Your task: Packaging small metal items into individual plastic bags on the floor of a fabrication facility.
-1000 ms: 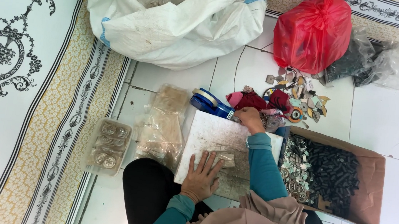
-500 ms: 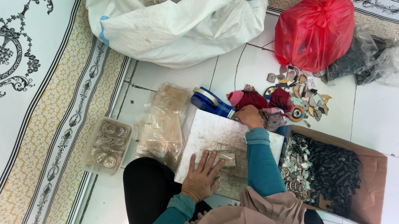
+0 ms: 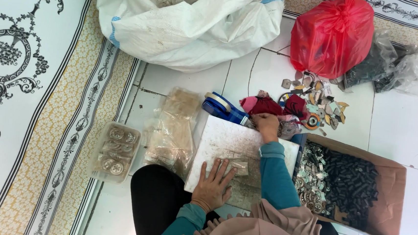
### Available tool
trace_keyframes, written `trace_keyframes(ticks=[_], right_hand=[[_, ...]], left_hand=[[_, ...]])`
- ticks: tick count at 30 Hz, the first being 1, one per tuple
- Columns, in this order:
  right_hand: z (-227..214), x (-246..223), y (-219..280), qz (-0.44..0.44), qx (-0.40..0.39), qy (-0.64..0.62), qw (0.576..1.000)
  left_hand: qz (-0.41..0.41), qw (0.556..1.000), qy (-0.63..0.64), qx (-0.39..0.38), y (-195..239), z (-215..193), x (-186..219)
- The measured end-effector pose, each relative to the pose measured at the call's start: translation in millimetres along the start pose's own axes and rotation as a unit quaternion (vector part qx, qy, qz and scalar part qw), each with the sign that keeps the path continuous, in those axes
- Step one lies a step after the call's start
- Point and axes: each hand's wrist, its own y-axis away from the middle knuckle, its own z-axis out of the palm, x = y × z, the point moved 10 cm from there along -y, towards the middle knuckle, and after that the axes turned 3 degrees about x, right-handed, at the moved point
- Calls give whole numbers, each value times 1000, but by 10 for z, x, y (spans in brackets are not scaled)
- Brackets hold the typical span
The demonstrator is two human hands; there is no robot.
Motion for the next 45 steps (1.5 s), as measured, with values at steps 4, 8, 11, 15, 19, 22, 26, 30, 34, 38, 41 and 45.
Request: trace_keyframes(ticks=[4,8,11,15,19,22,26,30,34,38,41,45], right_hand=[[-77,-27,221,10,-47,-350,936],[-120,-124,720,-5,-130,-422,897],[-132,-369,1374,-9,-139,-399,906],[-55,-348,2056,-18,-114,-341,933],[123,-95,2241,-48,-92,-235,967],[132,2,2217,-73,-32,-165,983],[173,106,2157,-76,-3,-122,990],[180,67,2122,-97,29,-74,992],[177,-3,2123,-112,44,1,993],[178,-95,2140,-128,48,121,983],[110,-359,2257,-138,46,172,974],[-1,-170,2100,-67,12,159,985]], left_hand=[[-5,1000,9,3,-10,-11,-7],[-1,1000,4,17,-13,-23,3],[8,998,-18,60,-30,-43,0],[13,994,-44,101,-14,-78,9],[14,994,-37,104,8,-27,4],[13,994,-33,101,8,-29,5],[13,994,-39,104,24,-28,1],[14,994,-36,107,27,-36,2],[14,993,-32,113,41,-4,-4],[16,993,-36,115,45,-13,2],[15,992,-39,116,35,-52,2],[13,992,-28,121,45,-41,-1]])
